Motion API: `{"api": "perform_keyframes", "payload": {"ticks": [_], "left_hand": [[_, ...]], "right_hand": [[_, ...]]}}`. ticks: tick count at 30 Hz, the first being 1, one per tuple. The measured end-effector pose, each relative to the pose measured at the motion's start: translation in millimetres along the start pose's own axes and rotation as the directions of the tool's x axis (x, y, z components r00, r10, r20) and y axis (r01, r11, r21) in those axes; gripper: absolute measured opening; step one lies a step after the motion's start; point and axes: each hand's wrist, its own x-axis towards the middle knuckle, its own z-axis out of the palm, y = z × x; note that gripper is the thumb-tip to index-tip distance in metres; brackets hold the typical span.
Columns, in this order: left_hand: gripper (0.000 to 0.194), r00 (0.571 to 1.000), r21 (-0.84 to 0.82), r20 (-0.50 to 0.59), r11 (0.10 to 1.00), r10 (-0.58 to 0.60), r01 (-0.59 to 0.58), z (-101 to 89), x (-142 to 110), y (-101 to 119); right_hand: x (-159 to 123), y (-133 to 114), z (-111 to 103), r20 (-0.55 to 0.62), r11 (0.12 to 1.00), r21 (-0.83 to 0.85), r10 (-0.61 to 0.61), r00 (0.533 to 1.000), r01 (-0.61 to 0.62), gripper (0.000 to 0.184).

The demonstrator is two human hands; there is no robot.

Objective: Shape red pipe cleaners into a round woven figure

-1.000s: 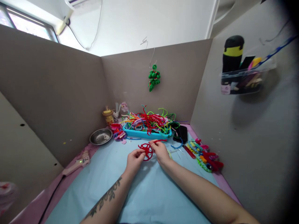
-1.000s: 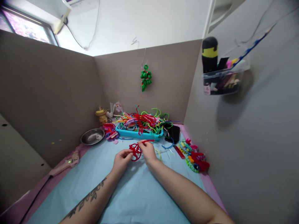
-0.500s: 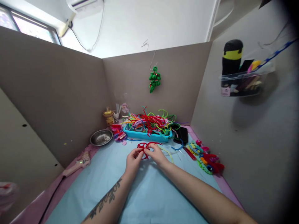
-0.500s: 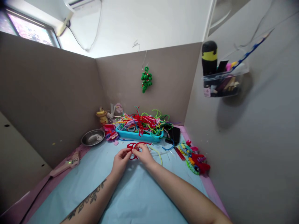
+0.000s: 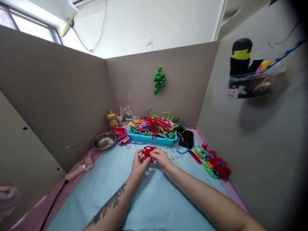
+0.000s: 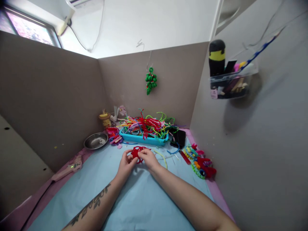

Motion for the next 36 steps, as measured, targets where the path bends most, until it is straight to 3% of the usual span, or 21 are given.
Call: {"api": "perform_keyframes", "payload": {"ticks": [7, 14, 17, 21, 23, 28, 31, 34, 36], "left_hand": [[0.09, 0.995, 0.031, 0.071, 0.997, -0.068, 0.066, 5.9, -7, 14], [0.118, 0.98, -0.12, 0.173, 0.986, -0.094, 0.116, 1.6, -5, 13], [0.107, 0.989, -0.043, 0.129, 0.996, -0.074, 0.081, -1.9, -4, 7], [0.069, 0.997, 0.162, -0.043, 0.985, 0.065, -0.057, -7.6, -3, 3], [0.057, 0.99, 0.228, -0.08, 0.969, 0.12, -0.099, -10.5, -2, 2], [0.053, 0.987, 0.156, -0.148, 0.987, 0.065, -0.042, -14.8, 2, 2], [0.043, 0.965, 0.235, -0.206, 0.966, 0.161, -0.111, -13.6, -1, 7], [0.022, 0.94, 0.405, -0.159, 0.889, 0.3, -0.215, -9.2, -8, 12], [0.016, 0.943, 0.47, -0.086, 0.847, 0.322, -0.247, -6.0, -12, 15]], "right_hand": [[-2, -2, 0, 0.024, 0.999, -0.012, -0.038, 0.999, 0.038, 0.028], [0, -8, -2, 0.042, 0.998, -0.02, -0.058, 0.997, 0.059, 0.031], [1, -7, -3, 0.02, 0.999, -0.012, -0.049, 0.999, 0.05, 0.031], [3, -6, -4, -0.009, 1.0, 0.011, -0.022, 1.0, 0.022, 0.032], [3, -7, -4, -0.015, 1.0, 0.023, -0.012, 1.0, 0.012, 0.032], [4, -5, -4, -0.043, 0.999, 0.052, 0.012, 0.999, -0.01, 0.03], [4, -4, -3, -0.049, 0.992, 0.112, 0.063, 0.997, -0.057, 0.03], [2, -4, -1, -0.048, 0.973, 0.211, 0.105, 0.993, -0.093, 0.032], [-1, -5, 1, -0.051, 0.955, 0.276, 0.13, 0.99, -0.111, 0.033]]}}
